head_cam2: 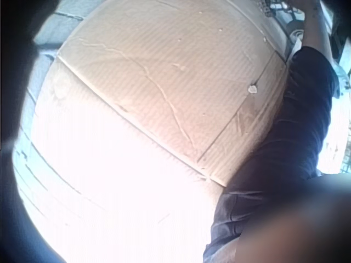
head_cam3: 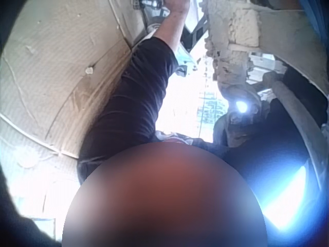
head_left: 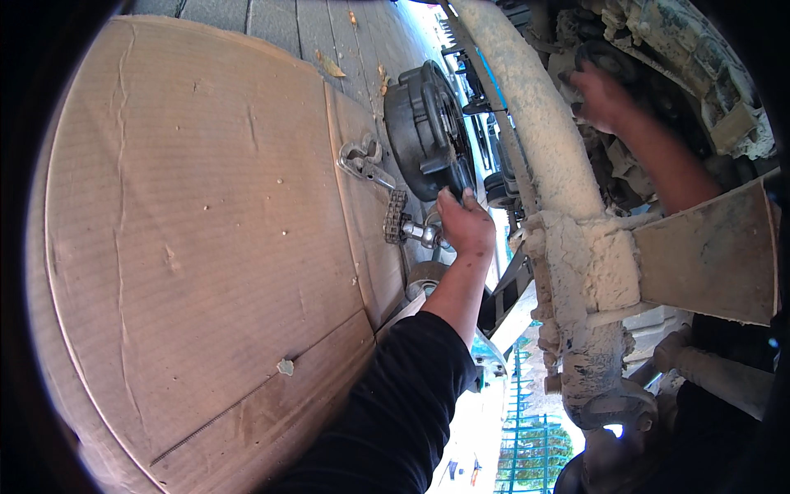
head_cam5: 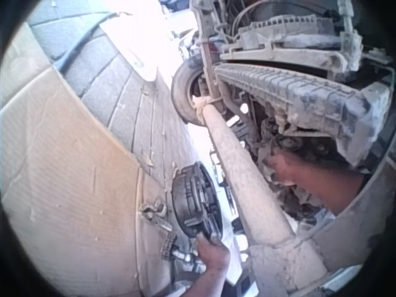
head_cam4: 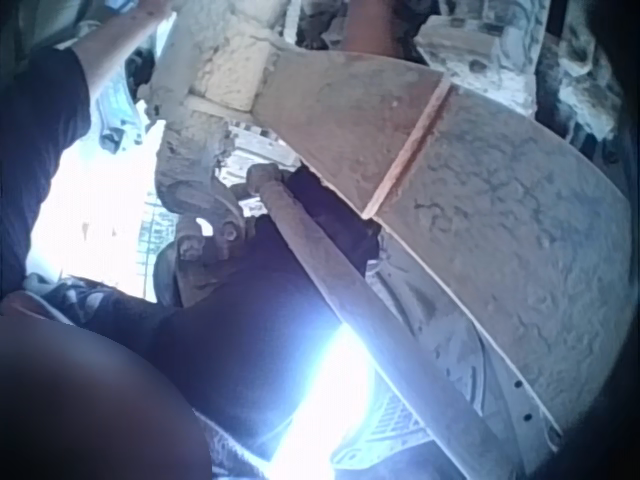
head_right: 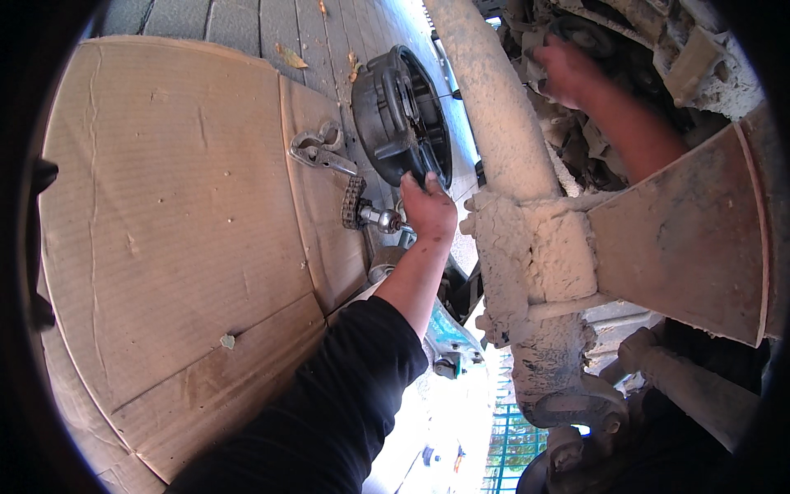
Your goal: The person uses a ratchet wrench to loosen and remove a bolt from a vehicle's undercarriage suspension component. The person then reaches into the assembly to adjust or remove an internal part. The task is performed under the vehicle with a cardboard sheet on the ground.
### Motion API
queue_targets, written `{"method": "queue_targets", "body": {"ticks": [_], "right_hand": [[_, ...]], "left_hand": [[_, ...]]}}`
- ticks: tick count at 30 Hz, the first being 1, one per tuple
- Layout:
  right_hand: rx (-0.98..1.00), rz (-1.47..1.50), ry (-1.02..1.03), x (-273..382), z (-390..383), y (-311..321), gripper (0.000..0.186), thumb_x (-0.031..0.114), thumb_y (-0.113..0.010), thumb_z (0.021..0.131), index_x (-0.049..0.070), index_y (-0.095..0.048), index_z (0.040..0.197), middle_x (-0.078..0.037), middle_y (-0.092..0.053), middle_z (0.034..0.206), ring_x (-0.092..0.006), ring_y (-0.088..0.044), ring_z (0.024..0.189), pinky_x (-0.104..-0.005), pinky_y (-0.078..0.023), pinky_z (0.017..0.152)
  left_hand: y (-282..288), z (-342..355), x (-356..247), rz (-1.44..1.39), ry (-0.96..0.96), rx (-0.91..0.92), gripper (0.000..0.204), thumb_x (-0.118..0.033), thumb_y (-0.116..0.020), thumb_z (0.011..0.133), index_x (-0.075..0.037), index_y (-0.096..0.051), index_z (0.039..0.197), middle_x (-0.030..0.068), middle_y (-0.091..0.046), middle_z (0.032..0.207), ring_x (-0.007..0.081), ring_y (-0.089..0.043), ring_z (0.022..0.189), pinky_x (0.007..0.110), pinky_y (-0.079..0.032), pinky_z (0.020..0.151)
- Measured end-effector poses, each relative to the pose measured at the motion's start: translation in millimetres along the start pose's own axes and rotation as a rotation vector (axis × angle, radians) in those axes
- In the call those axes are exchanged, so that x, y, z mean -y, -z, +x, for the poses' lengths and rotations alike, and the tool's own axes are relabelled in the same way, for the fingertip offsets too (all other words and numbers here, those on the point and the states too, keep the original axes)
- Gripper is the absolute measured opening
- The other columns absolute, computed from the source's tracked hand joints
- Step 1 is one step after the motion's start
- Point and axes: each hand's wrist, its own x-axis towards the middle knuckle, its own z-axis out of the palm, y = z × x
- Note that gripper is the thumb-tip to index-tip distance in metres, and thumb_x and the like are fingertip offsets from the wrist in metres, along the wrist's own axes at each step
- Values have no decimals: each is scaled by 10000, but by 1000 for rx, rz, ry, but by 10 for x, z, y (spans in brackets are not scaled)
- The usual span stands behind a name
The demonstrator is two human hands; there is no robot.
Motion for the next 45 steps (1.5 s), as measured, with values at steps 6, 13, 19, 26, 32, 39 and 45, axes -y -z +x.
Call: {"method": "queue_targets", "body": {"ticks": [6,13,19,26,32,39,45], "right_hand": [[-109,27,103,-99,27,-102,684,51,-874,762,121,-656,1406,-181,-583,1340,-376,-604,1273,-431,-521,1073],[-29,76,61,-78,35,-35,756,-21,-873,719,79,-628,1427,-215,-534,1474,-406,-556,1360,-417,-488,1139],[-44,66,59,-73,41,-42,770,-9,-874,734,99,-617,1452,-227,-518,1499,-409,-544,1382,-420,-472,1163],[-47,26,29,-146,105,-30,755,21,-850,786,134,-598,1488,-244,-440,1606,-409,-490,1453,-415,-437,1205],[-43,56,-34,-144,102,-3,749,66,-851,803,149,-591,1500,-255,-411,1633,-418,-470,1472,-421,-406,1231],[-98,21,-62,-169,96,-63,756,84,-868,787,148,-600,1491,-253,-440,1607,-417,-488,1452,-425,-430,1211],[-118,-26,-35,-163,105,-71,742,72,-870,773,139,-616,1467,-227,-513,1519,-405,-536,1394,-424,-477,1161]], "left_hand": [[3,-6,-11,-10,4,3,354,-219,-615,1063,42,-532,1287,253,-602,1251,455,-609,1162,494,-492,996],[-3,2,-3,-6,5,2,361,-223,-612,1065,39,-532,1300,252,-605,1261,452,-612,1164,492,-491,1000],[8,-1,-15,-13,21,11,374,-228,-610,1066,41,-529,1312,254,-605,1277,457,-616,1175,492,-490,1005],[-25,4,29,8,22,4,422,-241,-612,1065,52,-530,1358,264,-607,1318,460,-612,1217,488,-490,1038],[-47,4,43,-12,-14,-50,364,-222,-629,1046,52,-576,1280,260,-637,1221,452,-624,1146,487,-493,999],[0,0,-1,-19,9,14,363,-216,-611,1059,48,-532,1295,260,-601,1274,458,-601,1189,498,-484,1017],[4,-3,-15,-5,18,13,373,-221,-609,1063,48,-527,1308,261,-598,1292,458,-599,1203,492,-484,1022]]}}
